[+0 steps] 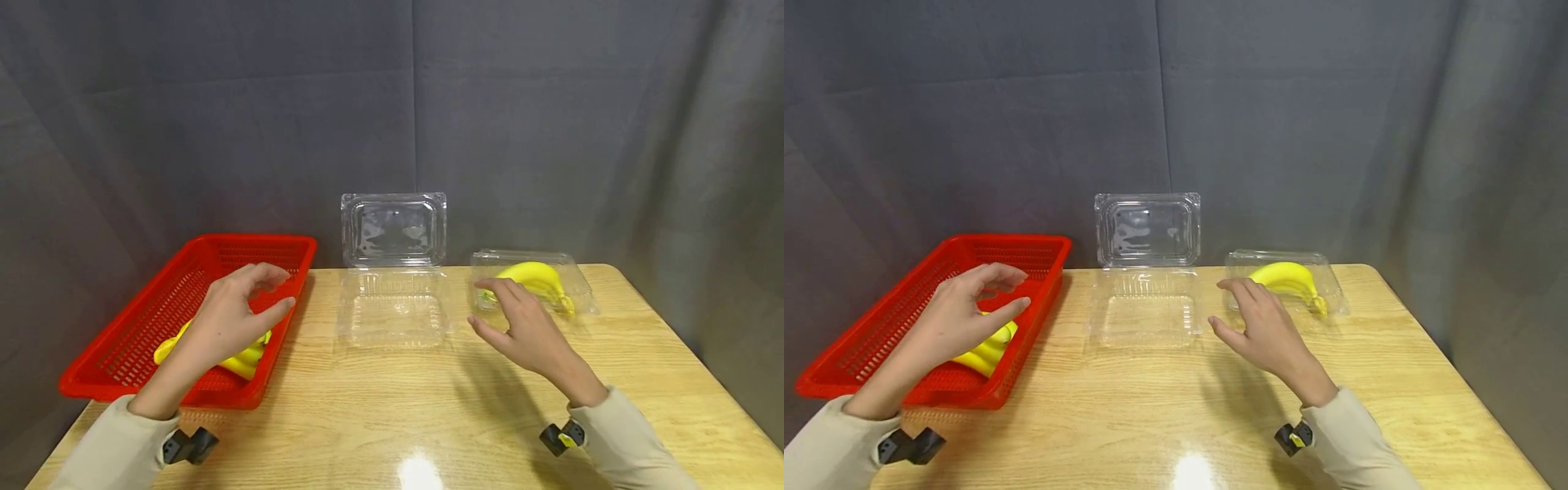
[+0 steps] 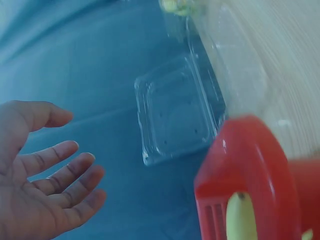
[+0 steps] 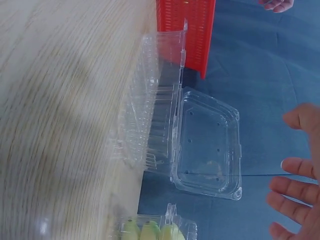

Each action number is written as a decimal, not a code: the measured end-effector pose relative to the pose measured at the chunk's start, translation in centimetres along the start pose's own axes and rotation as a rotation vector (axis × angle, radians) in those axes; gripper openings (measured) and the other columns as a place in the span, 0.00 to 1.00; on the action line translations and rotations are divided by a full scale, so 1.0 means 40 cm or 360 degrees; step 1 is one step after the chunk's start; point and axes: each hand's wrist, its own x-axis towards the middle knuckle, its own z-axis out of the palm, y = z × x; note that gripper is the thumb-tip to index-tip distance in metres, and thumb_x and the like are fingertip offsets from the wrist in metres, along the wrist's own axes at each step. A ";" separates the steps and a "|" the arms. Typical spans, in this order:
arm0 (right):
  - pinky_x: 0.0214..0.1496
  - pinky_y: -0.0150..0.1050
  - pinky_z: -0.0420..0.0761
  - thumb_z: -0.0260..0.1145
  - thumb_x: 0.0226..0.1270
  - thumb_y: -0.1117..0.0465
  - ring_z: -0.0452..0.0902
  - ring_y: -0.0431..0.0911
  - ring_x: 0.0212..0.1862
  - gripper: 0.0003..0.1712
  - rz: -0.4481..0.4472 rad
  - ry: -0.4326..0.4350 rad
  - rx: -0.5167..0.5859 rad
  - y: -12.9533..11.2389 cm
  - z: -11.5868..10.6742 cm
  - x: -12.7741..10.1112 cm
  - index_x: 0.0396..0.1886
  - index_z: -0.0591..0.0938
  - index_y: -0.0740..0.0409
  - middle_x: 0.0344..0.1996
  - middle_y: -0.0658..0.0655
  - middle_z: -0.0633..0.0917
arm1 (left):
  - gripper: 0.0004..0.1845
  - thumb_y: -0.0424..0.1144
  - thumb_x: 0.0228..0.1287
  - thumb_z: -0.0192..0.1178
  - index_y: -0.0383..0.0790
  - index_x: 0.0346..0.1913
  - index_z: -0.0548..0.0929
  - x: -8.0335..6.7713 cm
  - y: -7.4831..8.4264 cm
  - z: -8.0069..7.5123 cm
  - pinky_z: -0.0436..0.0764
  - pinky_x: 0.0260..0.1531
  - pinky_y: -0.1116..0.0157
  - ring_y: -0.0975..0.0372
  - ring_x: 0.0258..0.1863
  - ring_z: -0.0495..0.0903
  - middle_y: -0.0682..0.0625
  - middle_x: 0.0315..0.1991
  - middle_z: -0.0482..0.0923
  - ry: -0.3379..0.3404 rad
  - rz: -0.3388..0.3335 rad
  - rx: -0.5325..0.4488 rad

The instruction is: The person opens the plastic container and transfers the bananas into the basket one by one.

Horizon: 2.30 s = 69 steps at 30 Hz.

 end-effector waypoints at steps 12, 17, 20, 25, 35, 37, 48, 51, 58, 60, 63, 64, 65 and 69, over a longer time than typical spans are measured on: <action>0.53 0.53 0.72 0.70 0.57 0.56 0.74 0.55 0.53 0.28 -0.0050 0.0107 -0.0060 0.002 -0.035 -0.020 0.54 0.76 0.64 0.50 0.59 0.78 | 0.16 0.37 0.58 0.66 0.39 0.49 0.78 0.046 0.061 0.067 0.77 0.43 0.53 0.54 0.43 0.77 0.49 0.44 0.78 -0.0055 0.0207 -0.0041; 0.50 0.56 0.72 0.71 0.55 0.58 0.73 0.55 0.53 0.27 -0.0032 0.0139 -0.0073 0.010 -0.056 -0.027 0.53 0.76 0.65 0.49 0.60 0.78 | 0.16 0.38 0.57 0.65 0.39 0.48 0.78 0.058 0.081 0.089 0.77 0.43 0.53 0.53 0.43 0.77 0.49 0.44 0.78 -0.0068 0.0262 -0.0072; 0.49 0.58 0.71 0.71 0.54 0.59 0.74 0.56 0.52 0.27 -0.0027 0.0173 -0.0077 0.012 -0.067 -0.030 0.52 0.76 0.64 0.48 0.60 0.79 | 0.16 0.38 0.57 0.64 0.39 0.48 0.78 0.063 0.091 0.099 0.77 0.43 0.54 0.53 0.43 0.76 0.49 0.44 0.77 -0.0080 0.0294 -0.0090; 0.49 0.60 0.71 0.71 0.54 0.60 0.74 0.56 0.52 0.26 -0.0035 0.0212 -0.0079 0.010 -0.081 -0.030 0.52 0.77 0.64 0.48 0.60 0.79 | 0.15 0.37 0.57 0.64 0.39 0.47 0.77 0.067 0.105 0.112 0.76 0.43 0.57 0.54 0.43 0.75 0.50 0.44 0.77 -0.0087 0.0348 -0.0107; 0.49 0.58 0.71 0.72 0.54 0.60 0.75 0.57 0.51 0.25 -0.0068 0.0224 -0.0073 0.009 -0.094 -0.026 0.51 0.77 0.65 0.47 0.60 0.80 | 0.16 0.36 0.58 0.64 0.37 0.49 0.77 0.075 0.129 0.136 0.76 0.45 0.55 0.54 0.43 0.76 0.48 0.45 0.77 -0.0091 0.0451 -0.0060; 0.49 0.59 0.70 0.72 0.53 0.60 0.75 0.56 0.51 0.26 -0.0065 0.0227 -0.0082 0.009 -0.098 -0.027 0.51 0.78 0.64 0.47 0.59 0.80 | 0.16 0.36 0.58 0.64 0.37 0.50 0.77 0.078 0.134 0.142 0.76 0.46 0.56 0.55 0.43 0.76 0.48 0.46 0.77 -0.0097 0.0468 -0.0045; 0.52 0.58 0.67 0.72 0.51 0.62 0.77 0.57 0.49 0.26 -0.0069 0.0225 -0.0118 0.014 -0.120 -0.034 0.52 0.78 0.65 0.45 0.60 0.83 | 0.18 0.38 0.59 0.64 0.36 0.51 0.77 0.099 0.155 0.176 0.76 0.48 0.57 0.55 0.46 0.75 0.47 0.46 0.77 -0.0111 0.0477 -0.0018; 0.52 0.58 0.69 0.72 0.51 0.62 0.77 0.57 0.48 0.26 -0.0083 0.0231 -0.0126 0.019 -0.123 -0.033 0.51 0.78 0.65 0.44 0.60 0.83 | 0.17 0.38 0.59 0.64 0.36 0.51 0.77 0.104 0.160 0.184 0.76 0.48 0.58 0.55 0.46 0.75 0.47 0.47 0.77 -0.0104 0.0488 -0.0023; 0.48 0.52 0.72 0.71 0.50 0.63 0.76 0.55 0.49 0.25 -0.0095 0.0286 -0.0141 0.033 -0.131 -0.039 0.49 0.79 0.65 0.45 0.59 0.81 | 0.16 0.35 0.59 0.63 0.36 0.50 0.78 0.116 0.171 0.206 0.76 0.49 0.58 0.55 0.49 0.74 0.47 0.47 0.76 -0.0050 0.0537 -0.0010; 0.49 0.52 0.72 0.70 0.50 0.63 0.76 0.55 0.49 0.24 -0.0088 0.0298 -0.0142 0.037 -0.133 -0.041 0.49 0.79 0.65 0.45 0.59 0.81 | 0.16 0.35 0.58 0.62 0.37 0.50 0.78 0.118 0.173 0.211 0.77 0.47 0.58 0.55 0.48 0.75 0.48 0.46 0.77 -0.0029 0.0543 0.0015; 0.50 0.54 0.71 0.70 0.50 0.62 0.76 0.56 0.50 0.23 -0.0066 0.0303 -0.0158 0.045 -0.139 -0.043 0.48 0.80 0.65 0.44 0.59 0.82 | 0.16 0.35 0.57 0.62 0.38 0.49 0.78 0.125 0.178 0.219 0.77 0.44 0.58 0.55 0.46 0.75 0.48 0.45 0.77 0.0010 0.0566 0.0058; 0.50 0.54 0.71 0.69 0.51 0.62 0.76 0.57 0.50 0.22 -0.0052 0.0302 -0.0168 0.048 -0.140 -0.044 0.48 0.80 0.65 0.44 0.59 0.82 | 0.16 0.35 0.57 0.62 0.38 0.49 0.78 0.128 0.179 0.223 0.76 0.42 0.59 0.55 0.45 0.75 0.49 0.44 0.77 0.0022 0.0574 0.0072; 0.50 0.54 0.71 0.69 0.51 0.62 0.76 0.57 0.50 0.22 -0.0039 0.0302 -0.0175 0.050 -0.142 -0.045 0.48 0.80 0.64 0.44 0.59 0.82 | 0.16 0.35 0.57 0.62 0.38 0.49 0.78 0.131 0.180 0.227 0.76 0.41 0.59 0.55 0.43 0.75 0.49 0.43 0.77 0.0033 0.0578 0.0084; 0.48 0.53 0.72 0.70 0.51 0.64 0.76 0.57 0.49 0.22 0.0011 0.0303 -0.0216 0.056 -0.149 -0.050 0.48 0.80 0.63 0.43 0.59 0.82 | 0.16 0.36 0.56 0.62 0.40 0.49 0.77 0.144 0.180 0.247 0.75 0.37 0.61 0.56 0.41 0.74 0.49 0.43 0.76 0.0039 0.0558 0.0106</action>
